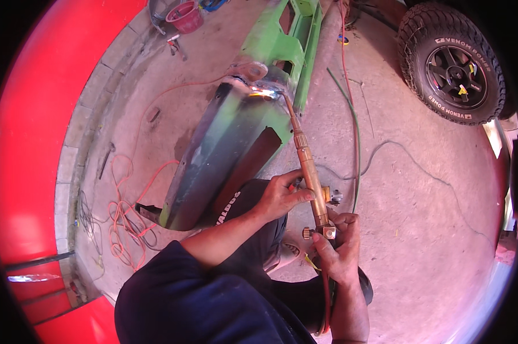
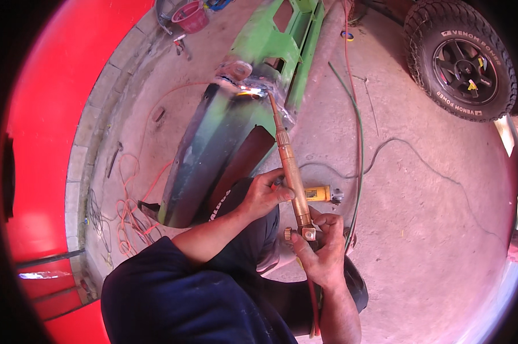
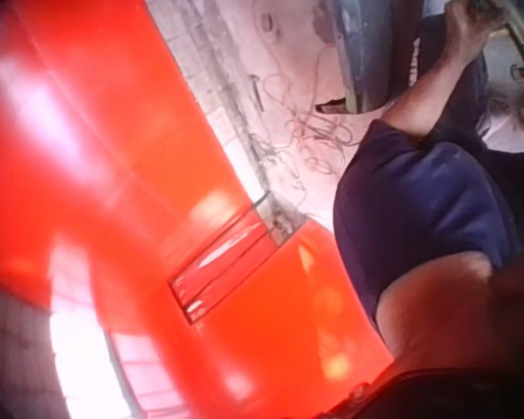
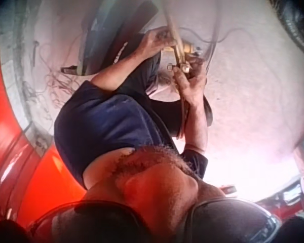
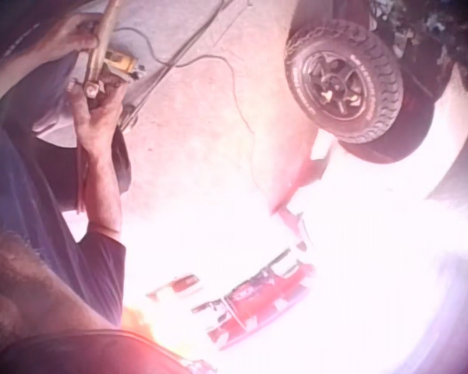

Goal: Weld a metal car part using an oxy-acetylene torch.

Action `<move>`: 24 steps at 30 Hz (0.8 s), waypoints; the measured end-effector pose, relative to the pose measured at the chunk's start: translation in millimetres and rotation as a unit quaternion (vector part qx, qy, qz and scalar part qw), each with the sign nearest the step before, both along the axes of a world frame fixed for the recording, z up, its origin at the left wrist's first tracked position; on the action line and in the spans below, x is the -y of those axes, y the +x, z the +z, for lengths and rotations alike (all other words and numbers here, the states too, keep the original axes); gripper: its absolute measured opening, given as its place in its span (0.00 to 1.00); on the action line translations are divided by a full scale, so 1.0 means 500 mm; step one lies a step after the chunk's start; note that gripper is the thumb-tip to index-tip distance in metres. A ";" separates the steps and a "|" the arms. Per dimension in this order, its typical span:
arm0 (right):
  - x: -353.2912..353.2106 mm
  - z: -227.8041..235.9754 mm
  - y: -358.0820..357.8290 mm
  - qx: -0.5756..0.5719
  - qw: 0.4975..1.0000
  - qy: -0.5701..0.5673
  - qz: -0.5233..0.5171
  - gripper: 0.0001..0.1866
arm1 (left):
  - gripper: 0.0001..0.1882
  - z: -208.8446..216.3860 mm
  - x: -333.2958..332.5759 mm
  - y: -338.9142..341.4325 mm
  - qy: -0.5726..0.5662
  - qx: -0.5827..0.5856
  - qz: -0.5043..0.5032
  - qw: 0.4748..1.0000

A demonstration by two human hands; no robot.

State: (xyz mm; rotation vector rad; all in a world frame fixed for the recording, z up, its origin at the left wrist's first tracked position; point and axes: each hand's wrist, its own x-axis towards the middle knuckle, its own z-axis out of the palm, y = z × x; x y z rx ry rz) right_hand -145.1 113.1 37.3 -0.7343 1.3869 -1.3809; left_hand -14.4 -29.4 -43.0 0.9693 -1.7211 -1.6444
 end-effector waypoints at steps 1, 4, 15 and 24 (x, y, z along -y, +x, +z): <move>0.000 -0.001 -0.002 0.002 1.000 -0.001 -0.002 0.18 | 0.29 -0.006 -0.002 -0.002 -0.001 0.002 -0.002 1.000; 0.000 -0.009 -0.009 0.023 0.999 0.016 0.024 0.20 | 0.29 -0.003 -0.004 -0.003 -0.017 0.014 0.017 1.000; 0.005 -0.003 -0.010 -0.003 0.999 0.014 0.029 0.19 | 0.30 0.007 -0.004 -0.007 0.011 -0.005 -0.003 1.000; 0.006 0.003 -0.012 0.018 0.999 0.029 0.019 0.18 | 0.30 0.005 -0.004 -0.006 0.000 -0.018 0.005 1.000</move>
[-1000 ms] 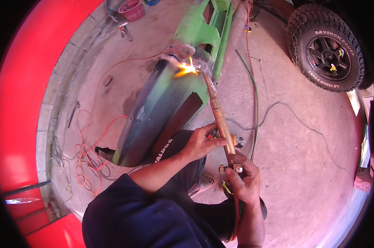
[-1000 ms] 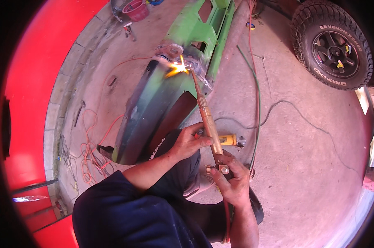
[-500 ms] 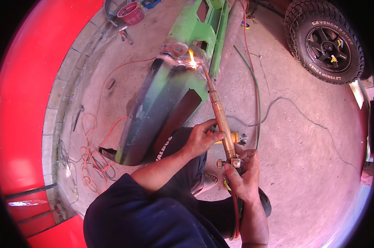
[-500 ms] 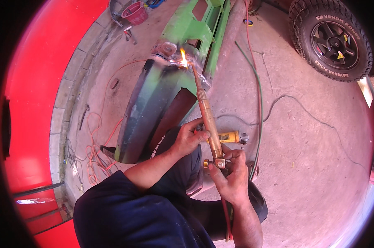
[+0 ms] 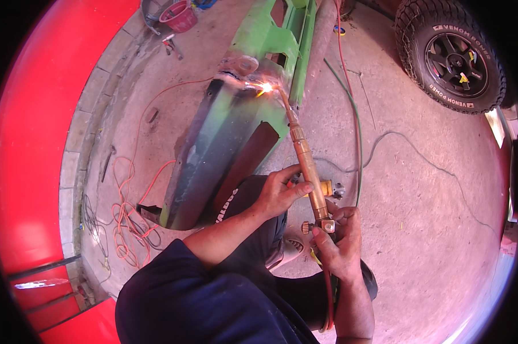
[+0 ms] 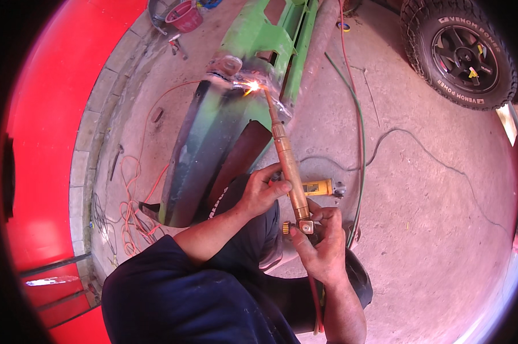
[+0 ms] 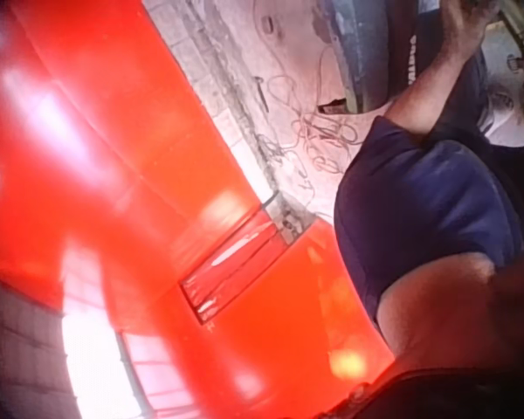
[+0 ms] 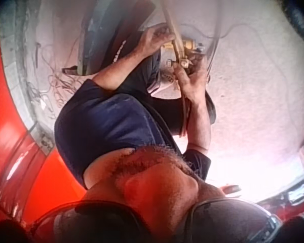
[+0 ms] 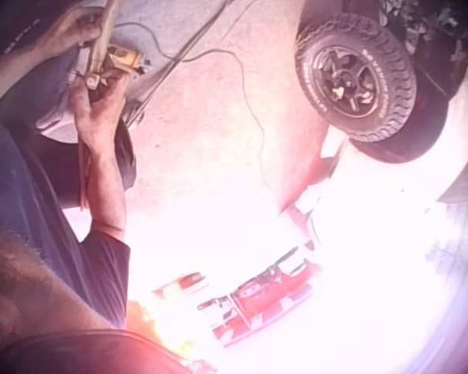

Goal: Weld a metal car part using an oxy-acetylene torch.

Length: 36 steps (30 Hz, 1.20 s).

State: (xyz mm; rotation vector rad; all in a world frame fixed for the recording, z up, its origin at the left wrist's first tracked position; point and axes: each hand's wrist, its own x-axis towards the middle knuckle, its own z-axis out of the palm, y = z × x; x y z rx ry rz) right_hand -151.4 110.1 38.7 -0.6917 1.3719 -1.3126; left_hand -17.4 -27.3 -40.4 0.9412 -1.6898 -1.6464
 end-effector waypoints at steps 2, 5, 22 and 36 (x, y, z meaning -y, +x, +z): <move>0.000 -0.008 -0.003 -0.012 1.000 -0.011 0.011 0.18 | 0.30 0.000 0.002 0.001 -0.004 0.005 -0.004 1.000; -0.001 -0.014 -0.005 -0.019 0.999 -0.027 0.023 0.18 | 0.30 0.002 0.002 0.000 -0.006 0.009 -0.008 1.000; 0.000 -0.009 -0.009 -0.031 0.999 -0.016 0.034 0.18 | 0.31 -0.004 0.004 -0.002 -0.012 -0.004 -0.008 1.000; 0.003 -0.009 -0.008 -0.009 0.999 -0.025 0.030 0.18 | 0.30 -0.005 0.001 -0.002 0.016 -0.006 -0.004 1.000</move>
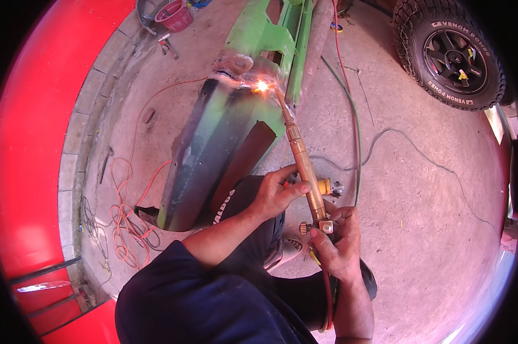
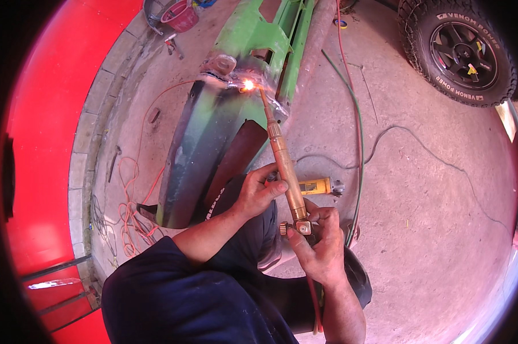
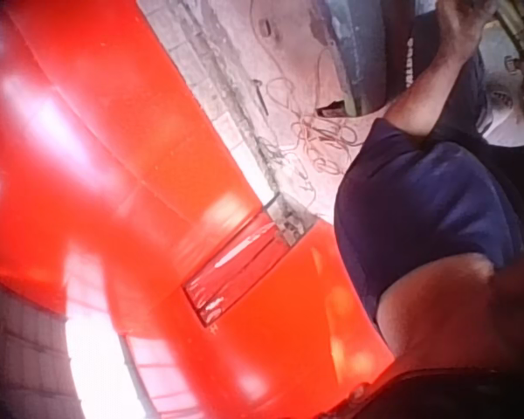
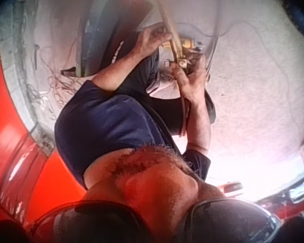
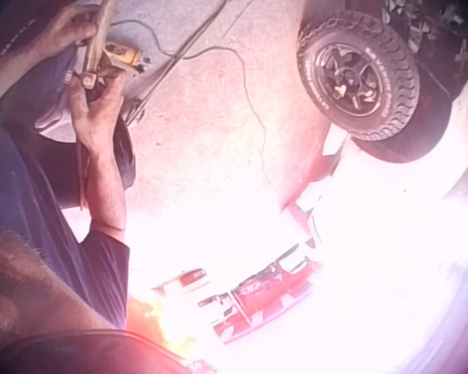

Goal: Weld a metal car part using an oxy-acetylene torch.

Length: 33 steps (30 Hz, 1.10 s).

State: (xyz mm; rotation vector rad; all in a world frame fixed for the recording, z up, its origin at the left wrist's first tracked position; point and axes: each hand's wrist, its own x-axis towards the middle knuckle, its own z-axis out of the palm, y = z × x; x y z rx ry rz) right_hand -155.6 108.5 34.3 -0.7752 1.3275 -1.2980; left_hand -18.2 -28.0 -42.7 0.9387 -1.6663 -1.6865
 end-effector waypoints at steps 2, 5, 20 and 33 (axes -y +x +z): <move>0.000 0.003 -0.001 -0.001 1.000 0.005 0.002 0.18 | 0.30 -0.003 0.000 0.001 -0.005 0.001 0.000 1.000; 0.001 0.003 -0.001 -0.003 1.000 0.007 0.005 0.18 | 0.30 -0.002 0.000 0.002 -0.009 0.006 0.001 1.000; 0.001 0.003 0.002 -0.008 0.999 0.021 -0.023 0.18 | 0.30 0.017 0.004 0.003 0.002 0.013 -0.008 1.000; 0.002 0.000 -0.005 -0.020 1.000 0.016 -0.014 0.15 | 0.29 0.009 0.002 0.003 -0.011 0.004 0.009 1.000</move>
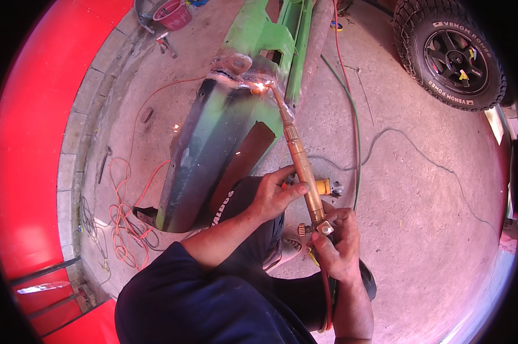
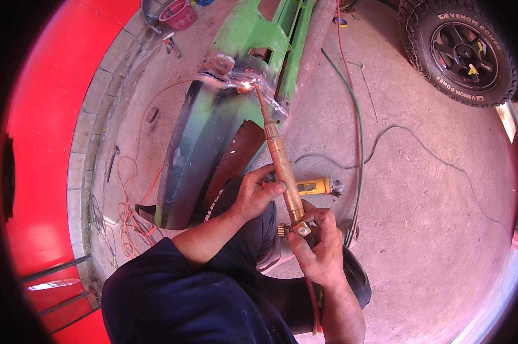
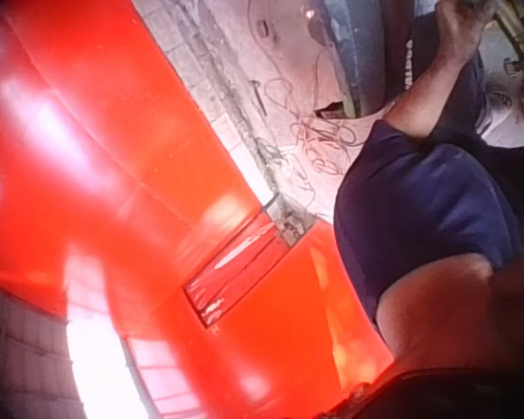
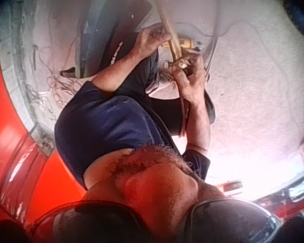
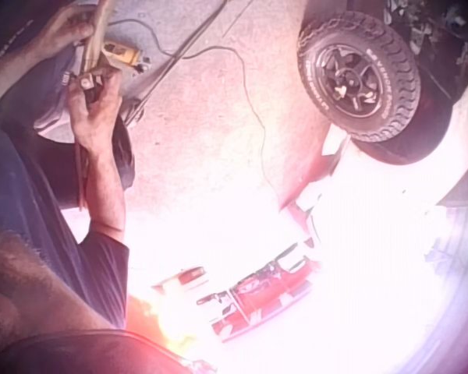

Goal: Weld a metal car part using an oxy-acetylene torch.

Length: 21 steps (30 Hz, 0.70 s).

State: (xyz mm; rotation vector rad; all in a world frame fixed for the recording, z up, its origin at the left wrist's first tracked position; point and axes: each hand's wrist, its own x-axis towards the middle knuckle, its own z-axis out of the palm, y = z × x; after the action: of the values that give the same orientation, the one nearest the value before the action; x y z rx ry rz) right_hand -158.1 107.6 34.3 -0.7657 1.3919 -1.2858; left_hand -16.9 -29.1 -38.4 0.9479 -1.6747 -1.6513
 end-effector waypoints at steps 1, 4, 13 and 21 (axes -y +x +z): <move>-0.002 -0.001 -0.002 -0.001 1.000 0.000 -0.002 0.15 | 0.29 0.000 0.000 -0.002 0.000 -0.001 -0.002 1.000; 0.000 -0.004 0.000 0.006 1.000 -0.002 0.013 0.16 | 0.28 0.001 0.001 0.001 0.017 0.004 -0.007 1.000; 0.000 0.004 0.007 0.052 0.999 0.004 -0.012 0.20 | 0.30 -0.002 0.002 -0.001 0.012 0.001 -0.006 1.000; -0.004 0.006 0.008 0.006 1.000 -0.003 0.000 0.19 | 0.29 0.001 0.003 -0.004 -0.014 0.015 -0.021 1.000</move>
State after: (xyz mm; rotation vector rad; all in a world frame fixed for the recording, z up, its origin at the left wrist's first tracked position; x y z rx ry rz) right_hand -154.1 109.4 37.1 -0.7603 1.3784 -1.2922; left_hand -19.1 -30.7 -38.0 0.9345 -1.7456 -1.6442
